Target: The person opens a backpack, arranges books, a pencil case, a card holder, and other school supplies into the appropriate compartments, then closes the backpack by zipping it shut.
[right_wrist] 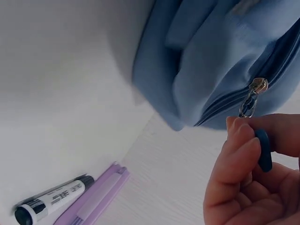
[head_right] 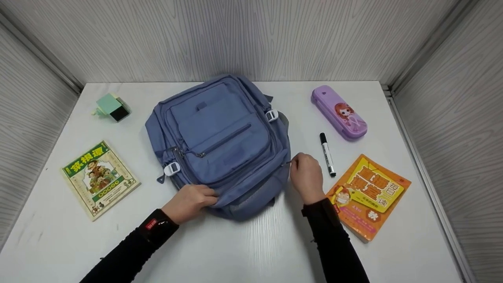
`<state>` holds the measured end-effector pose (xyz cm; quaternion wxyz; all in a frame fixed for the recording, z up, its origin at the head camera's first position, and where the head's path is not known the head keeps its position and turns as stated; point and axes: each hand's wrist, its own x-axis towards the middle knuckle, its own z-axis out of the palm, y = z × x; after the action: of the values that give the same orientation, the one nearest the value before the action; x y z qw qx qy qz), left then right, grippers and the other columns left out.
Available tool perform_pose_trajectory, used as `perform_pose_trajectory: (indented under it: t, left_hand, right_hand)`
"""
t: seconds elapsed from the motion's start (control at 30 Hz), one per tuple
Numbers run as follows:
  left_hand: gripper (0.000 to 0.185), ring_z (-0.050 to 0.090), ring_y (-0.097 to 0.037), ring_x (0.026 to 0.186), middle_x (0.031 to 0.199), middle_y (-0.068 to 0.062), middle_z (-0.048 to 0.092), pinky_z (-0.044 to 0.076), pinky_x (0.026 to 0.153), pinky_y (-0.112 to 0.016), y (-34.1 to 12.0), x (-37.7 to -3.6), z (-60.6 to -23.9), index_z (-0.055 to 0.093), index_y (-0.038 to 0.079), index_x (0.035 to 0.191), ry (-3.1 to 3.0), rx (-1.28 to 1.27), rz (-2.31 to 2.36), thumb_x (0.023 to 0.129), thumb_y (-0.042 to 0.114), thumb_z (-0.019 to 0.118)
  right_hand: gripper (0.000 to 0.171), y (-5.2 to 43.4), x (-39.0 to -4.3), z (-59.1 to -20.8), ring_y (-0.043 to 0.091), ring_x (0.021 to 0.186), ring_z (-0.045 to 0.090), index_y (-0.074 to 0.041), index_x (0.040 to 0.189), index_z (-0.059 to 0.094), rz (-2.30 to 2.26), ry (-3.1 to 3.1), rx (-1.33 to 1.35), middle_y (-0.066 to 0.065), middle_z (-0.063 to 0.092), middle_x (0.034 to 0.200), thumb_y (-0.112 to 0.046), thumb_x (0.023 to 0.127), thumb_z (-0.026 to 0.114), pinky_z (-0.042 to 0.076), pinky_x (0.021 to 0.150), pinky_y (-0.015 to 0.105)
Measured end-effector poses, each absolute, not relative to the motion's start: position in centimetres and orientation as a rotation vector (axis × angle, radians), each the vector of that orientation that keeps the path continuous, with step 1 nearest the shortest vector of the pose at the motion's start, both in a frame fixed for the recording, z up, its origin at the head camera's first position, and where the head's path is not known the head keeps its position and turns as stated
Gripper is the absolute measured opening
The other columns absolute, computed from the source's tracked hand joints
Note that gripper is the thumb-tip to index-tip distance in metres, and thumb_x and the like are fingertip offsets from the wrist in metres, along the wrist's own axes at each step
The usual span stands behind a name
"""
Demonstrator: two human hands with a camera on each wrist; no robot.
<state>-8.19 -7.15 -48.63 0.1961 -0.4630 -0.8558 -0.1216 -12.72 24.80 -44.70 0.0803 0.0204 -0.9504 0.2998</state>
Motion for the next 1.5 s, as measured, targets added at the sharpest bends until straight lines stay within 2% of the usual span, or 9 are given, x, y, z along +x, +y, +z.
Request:
perform_pose_trajectory:
  t: [0.2, 0.33, 0.5, 0.7, 0.9, 1.1, 1.33, 1.4, 1.5]
  left_hand:
    - [0.033, 0.070, -0.012, 0.077, 0.087, 0.006, 0.075, 0.056, 0.069, -0.024, -9.8, -8.5, -48.9, 0.070, 0.015, 0.073, -2.400, -1.275, -0.443, 0.068, -0.014, 0.056]
    - [0.027, 0.072, -0.014, 0.087, 0.096, 0.002, 0.078, 0.058, 0.079, -0.027, -12.0, -9.0, -49.4, 0.077, 0.014, 0.084, -2.397, -1.217, -0.550, 0.073, -0.008, 0.067]
    - [0.015, 0.071, -0.021, 0.094, 0.099, -0.003, 0.077, 0.058, 0.086, -0.035, -14.4, -9.5, -49.9, 0.078, 0.013, 0.084, -2.411, -1.042, -0.585, 0.073, 0.004, 0.077]
    - [0.027, 0.063, -0.034, 0.117, 0.129, -0.013, 0.067, 0.050, 0.103, -0.047, -14.6, -8.5, -48.5, 0.080, 0.012, 0.094, -2.710, -0.735, -0.668, 0.076, -0.008, 0.073]
    - [0.049, 0.051, -0.041, 0.132, 0.145, -0.017, 0.053, 0.041, 0.111, -0.056, -10.8, -6.7, -43.7, 0.070, 0.009, 0.123, -3.013, -0.581, -0.670, 0.080, -0.010, 0.058]
    - [0.052, 0.056, -0.035, 0.127, 0.142, -0.016, 0.056, 0.046, 0.108, -0.050, -3.5, -5.7, -41.8, 0.057, 0.009, 0.139, -2.934, -0.617, -0.476, 0.090, 0.021, 0.070]
    - [0.085, 0.055, -0.034, 0.127, 0.140, -0.013, 0.057, 0.047, 0.105, -0.049, 3.9, -5.2, -44.4, 0.050, 0.013, 0.144, -2.944, -0.462, -0.010, 0.076, 0.055, 0.080]
    - [0.080, 0.058, -0.032, 0.123, 0.136, -0.010, 0.059, 0.048, 0.103, -0.048, 5.2, -5.2, -45.5, 0.051, 0.016, 0.143, -2.887, -0.384, 0.152, 0.078, 0.055, 0.077]
    - [0.056, 0.061, -0.029, 0.116, 0.129, -0.007, 0.062, 0.049, 0.098, -0.048, 6.5, -5.4, -46.9, 0.054, 0.022, 0.138, -2.773, -0.288, 0.319, 0.089, 0.047, 0.066]
  right_hand:
    - [0.018, 25.5, -13.3, -45.2, 0.029, 0.067, 0.058, 0.007, 0.091, 0.070, 0.887, -2.875, 0.025, 0.021, 0.067, 0.078, -0.004, 0.093, 0.056, 0.040, 0.061, 0.031]
    - [0.017, 25.5, -13.3, -45.4, 0.028, 0.067, 0.058, 0.007, 0.090, 0.070, 0.891, -2.867, 0.025, 0.021, 0.067, 0.077, -0.004, 0.093, 0.056, 0.040, 0.060, 0.032]
    - [0.016, 24.8, -12.9, -45.6, 0.026, 0.065, 0.057, 0.006, 0.089, 0.070, 0.897, -2.860, 0.040, 0.020, 0.067, 0.076, -0.003, 0.092, 0.057, 0.040, 0.060, 0.031]
    - [0.016, 24.1, -11.6, -45.8, 0.021, 0.064, 0.053, 0.005, 0.089, 0.070, 0.934, -2.882, 0.022, 0.017, 0.065, 0.074, -0.003, 0.093, 0.057, 0.039, 0.059, 0.028]
    - [0.015, 23.7, -10.8, -46.0, 0.021, 0.067, 0.053, 0.004, 0.091, 0.069, 0.958, -2.899, 0.033, 0.016, 0.065, 0.078, -0.004, 0.094, 0.057, 0.040, 0.060, 0.028]
    - [0.015, 23.3, -10.4, -46.0, 0.022, 0.069, 0.054, 0.004, 0.094, 0.069, 0.999, -2.914, -0.004, 0.017, 0.066, 0.080, -0.006, 0.094, 0.058, 0.040, 0.062, 0.027]
    - [0.013, 22.8, -10.1, -46.1, 0.020, 0.068, 0.055, 0.003, 0.094, 0.070, 1.021, -2.902, -0.005, 0.017, 0.068, 0.080, -0.006, 0.094, 0.060, 0.042, 0.062, 0.027]
    - [0.012, 22.7, -10.0, -46.1, 0.020, 0.068, 0.056, 0.003, 0.092, 0.070, 1.024, -2.892, 0.001, 0.017, 0.068, 0.079, -0.005, 0.093, 0.062, 0.043, 0.062, 0.027]
    - [0.010, 22.8, -10.0, -46.2, 0.020, 0.068, 0.057, 0.003, 0.091, 0.070, 1.022, -2.880, 0.011, 0.017, 0.068, 0.079, -0.004, 0.092, 0.063, 0.043, 0.062, 0.027]
